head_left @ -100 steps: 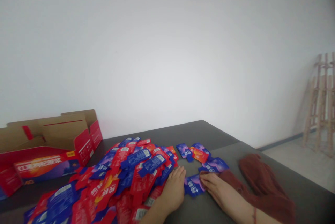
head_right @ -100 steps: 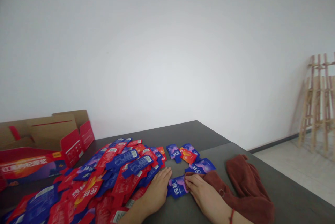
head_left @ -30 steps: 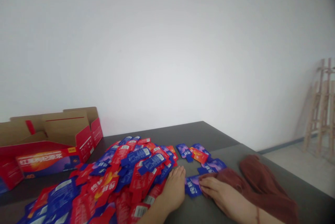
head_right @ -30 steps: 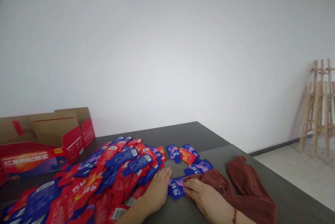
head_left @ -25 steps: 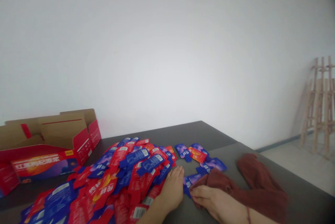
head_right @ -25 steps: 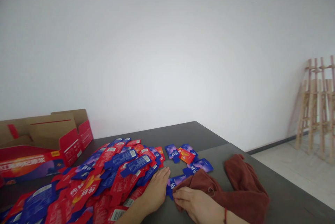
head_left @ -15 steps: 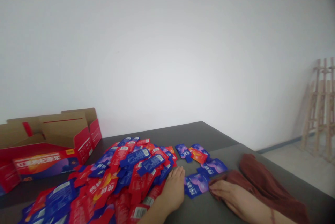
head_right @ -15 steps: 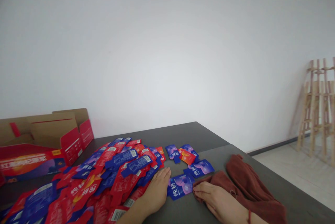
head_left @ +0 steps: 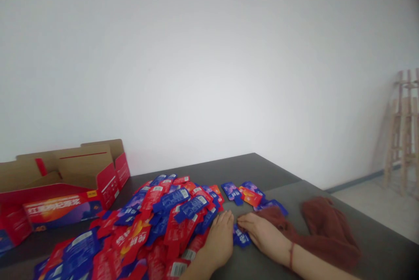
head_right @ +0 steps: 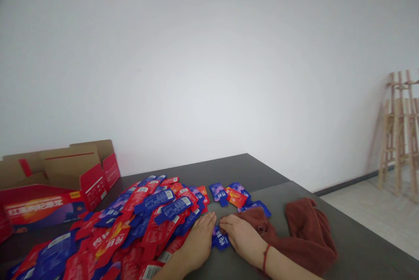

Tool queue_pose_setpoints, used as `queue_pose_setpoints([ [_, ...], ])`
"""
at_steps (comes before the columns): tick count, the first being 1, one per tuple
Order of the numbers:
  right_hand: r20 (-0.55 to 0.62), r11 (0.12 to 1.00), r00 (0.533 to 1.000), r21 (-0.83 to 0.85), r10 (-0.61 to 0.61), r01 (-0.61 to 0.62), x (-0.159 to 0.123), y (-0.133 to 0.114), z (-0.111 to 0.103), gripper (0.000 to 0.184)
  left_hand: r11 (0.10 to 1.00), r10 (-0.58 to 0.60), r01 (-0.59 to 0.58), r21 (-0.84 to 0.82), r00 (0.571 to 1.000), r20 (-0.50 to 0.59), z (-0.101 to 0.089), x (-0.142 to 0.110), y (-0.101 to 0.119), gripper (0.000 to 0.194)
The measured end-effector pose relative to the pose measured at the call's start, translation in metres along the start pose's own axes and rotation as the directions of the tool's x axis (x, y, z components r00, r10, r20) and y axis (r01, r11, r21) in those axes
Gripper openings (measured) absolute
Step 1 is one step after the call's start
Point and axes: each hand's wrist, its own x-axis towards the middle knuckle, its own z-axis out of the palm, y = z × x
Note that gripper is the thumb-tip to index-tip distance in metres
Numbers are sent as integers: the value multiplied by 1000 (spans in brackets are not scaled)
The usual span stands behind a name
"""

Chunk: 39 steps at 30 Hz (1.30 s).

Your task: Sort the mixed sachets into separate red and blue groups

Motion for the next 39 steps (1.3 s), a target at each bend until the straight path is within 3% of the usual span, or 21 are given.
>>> queue_pose_setpoints([
  [4, -53, 986, 988, -71, 148, -152, -34, 19, -18, 38, 1000, 12, -12, -12, 1000, -5, -1, 1, 2, 61],
  [8, 8, 988, 993, -98, 118, -117, -50, 25, -25, 49, 1000, 3, -3, -14, 1000, -9, -1, 2, 4, 62],
  [12, 46, 988, 996, -136, 79, -72, -34, 22, -32, 46, 997, 38, -42, -60, 997, -60, 0, 2, 0, 62],
  [15, 82, 995, 995, -80, 65, -58, -16, 28, -49, 39, 981, 35, -73, -178, 978, -206, 2, 4, -4, 56],
  [19, 294, 990, 953, 98, 68, -101, 2, 47, -70, 25, 907, -108, -44, -420, 937, -332, 0, 8, -7, 49],
  [22, 414, 976, 903, 123, 115, -180, 11, 59, -72, 14, 868, -118, -78, -491, 927, -356, -2, 10, -5, 44],
  [25, 337, 966, 916, 58, 218, -251, 18, 63, -69, 13, 874, -79, -126, -470, 916, -393, -6, 9, -2, 40],
  [28, 173, 945, 929, -19, 326, -328, 21, 58, -67, 21, 890, -42, -152, -431, 912, -408, -8, 6, 1, 40],
  [30, 36, 930, 930, -61, 365, -362, 19, 50, -63, 27, 910, -7, -144, -388, 931, -364, -7, 3, 1, 37],
  [33, -125, 950, 951, -102, 281, -294, 6, 34, -42, 28, 943, 31, -110, -315, 969, -245, -3, 0, -1, 40],
  [39, -126, 966, 988, -231, 87, -114, -17, 4, 19, 38, 964, 21, -31, -265, 999, -44, 1, 1, -11, 53],
])
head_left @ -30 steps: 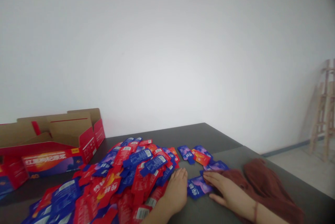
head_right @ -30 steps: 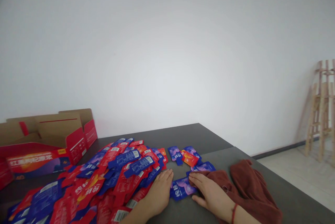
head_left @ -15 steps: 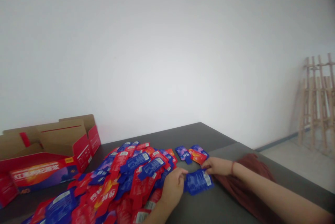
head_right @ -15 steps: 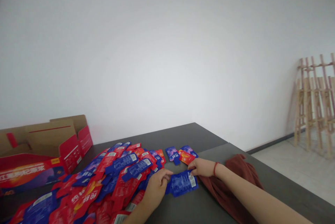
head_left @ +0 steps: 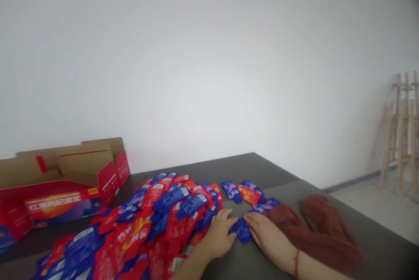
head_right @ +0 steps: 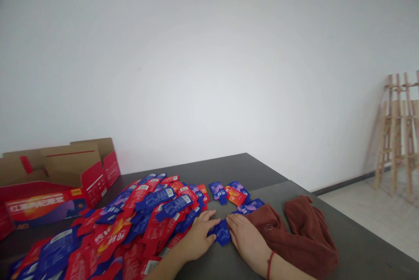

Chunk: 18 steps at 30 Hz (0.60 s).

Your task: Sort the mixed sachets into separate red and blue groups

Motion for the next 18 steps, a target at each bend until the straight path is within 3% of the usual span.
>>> queue_pose_setpoints([
  [3, 54, 1000, 998, -19, -17, 18, 4, -17, 4, 43, 999, -17, 15, 33, 997, 71, -2, 2, -2, 61],
  [7, 125, 995, 990, 88, -64, 53, 5, -31, -20, 43, 998, -6, -1, 62, 995, 99, -4, -1, -2, 63],
  [10, 139, 965, 981, 244, -134, 97, -9, -26, -43, 36, 997, 8, -16, 72, 994, 107, -6, -5, -1, 61],
  [13, 130, 945, 985, 321, -116, 69, -19, -11, -56, 28, 998, 6, -14, 64, 992, 127, -7, -5, 0, 61],
  [18, 85, 964, 996, 263, 6, -28, 2, -1, -36, 27, 999, -21, 15, 47, 991, 134, -5, -2, -2, 62],
])
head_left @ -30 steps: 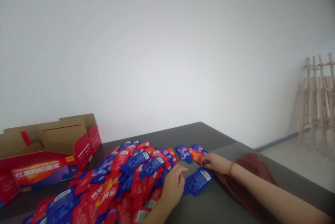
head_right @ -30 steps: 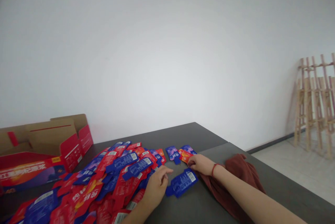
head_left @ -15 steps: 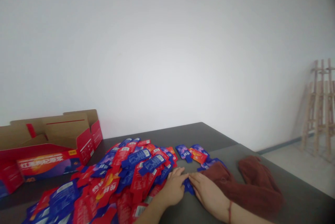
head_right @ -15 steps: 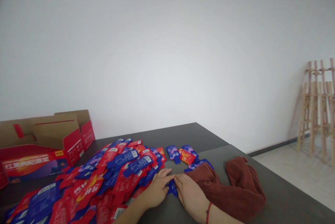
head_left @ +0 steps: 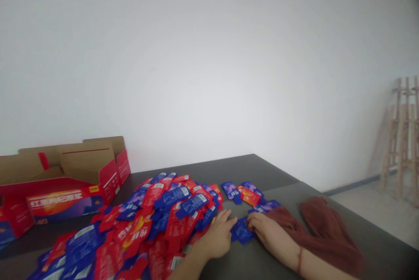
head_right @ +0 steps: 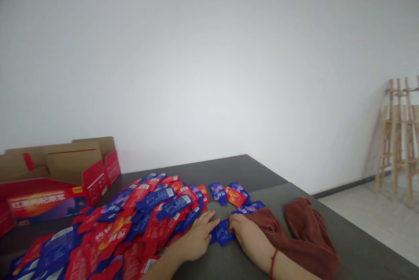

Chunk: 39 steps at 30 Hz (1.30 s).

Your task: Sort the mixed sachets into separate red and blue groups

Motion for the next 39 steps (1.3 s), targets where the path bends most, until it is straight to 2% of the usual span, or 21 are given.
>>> queue_pose_setpoints([
  [2, -10, 999, 1000, -26, 21, -21, 14, -7, 16, 28, 1000, -1, 1, -7, 1000, -2, 0, 0, -1, 62],
  [5, -2, 998, 998, -13, -56, 56, 24, -26, 35, 32, 1000, 8, -8, -22, 1000, 15, -2, 0, -1, 63],
  [7, 27, 991, 991, 18, -132, 132, 21, -35, 37, 33, 1000, 10, -9, -25, 1000, 30, -4, -1, -1, 64],
  [10, 58, 983, 981, -6, -184, 184, 9, -30, 23, 31, 1000, 12, -11, -25, 999, 39, -4, -1, -3, 66],
  [12, 19, 985, 990, -98, -141, 143, 0, -16, 11, 30, 999, 13, -12, -30, 999, 41, -2, 0, -5, 68],
  [14, -47, 980, 998, -195, -52, 42, -4, -1, 3, 31, 999, 10, -9, -35, 999, 41, 0, 2, -7, 69],
  [17, -91, 960, 994, -270, 54, -77, -1, 10, 5, 30, 1000, 9, -8, -29, 999, 38, 2, 4, -8, 70],
  [20, -42, 963, 997, -260, 67, -76, 10, -1, 19, 30, 1000, 1, 0, -14, 999, 34, 3, 3, -8, 69],
  [24, -6, 979, 1000, -203, -5, 3, 18, -23, 29, 30, 1000, 4, -4, -26, 1000, 20, 3, 1, -7, 68],
  [26, 22, 989, 997, -128, -74, 76, 13, -28, 21, 29, 1000, 7, -7, -23, 1000, 23, 2, 0, -6, 67],
  [29, 95, 983, 979, 34, -183, 180, -3, -28, -3, 30, 1000, 11, -11, -6, 999, 35, -1, -1, -4, 67],
  [31, 121, 977, 971, 85, -204, 195, -15, -22, -17, 32, 1000, 19, -20, 6, 999, 43, -2, -1, -3, 67],
  [34, 58, 991, 990, 55, -127, 124, -23, -2, -21, 34, 1000, 22, -22, 13, 998, 52, -2, 0, -4, 67],
  [37, -49, 1000, 999, -19, 19, -20, -13, 20, -7, 34, 1000, 10, -10, 0, 999, 46, -1, 1, -5, 67],
  [39, -73, 995, 994, -49, 81, -85, -2, 25, 4, 33, 1000, 8, -7, -4, 999, 42, -1, 1, -5, 67],
])
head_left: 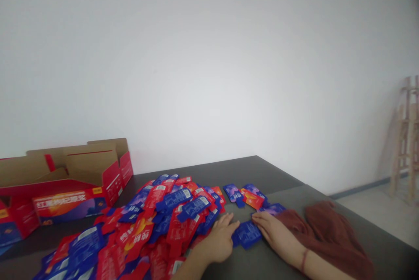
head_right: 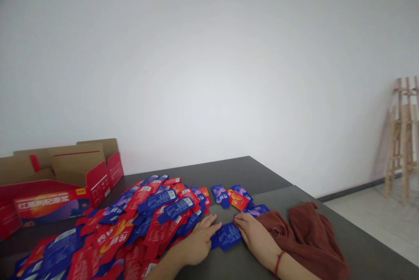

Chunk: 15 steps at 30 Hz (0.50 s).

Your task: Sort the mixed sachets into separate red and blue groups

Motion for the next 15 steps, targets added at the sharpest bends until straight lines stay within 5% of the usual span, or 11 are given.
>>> queue_pose_setpoints([
  [4, 33, 998, 998, 35, -59, 58, 11, -23, 11, 33, 1000, -3, 3, 20, 1000, 13, -1, -2, 2, 67],
  [9, 130, 965, 962, 140, -238, 220, -5, -63, -1, 34, 999, 15, -16, 51, 999, 30, -4, -4, 5, 67],
  [15, 143, 964, 956, 105, -257, 244, -26, -33, -19, 35, 998, 11, -13, 57, 1000, 26, -1, -1, 2, 68],
])
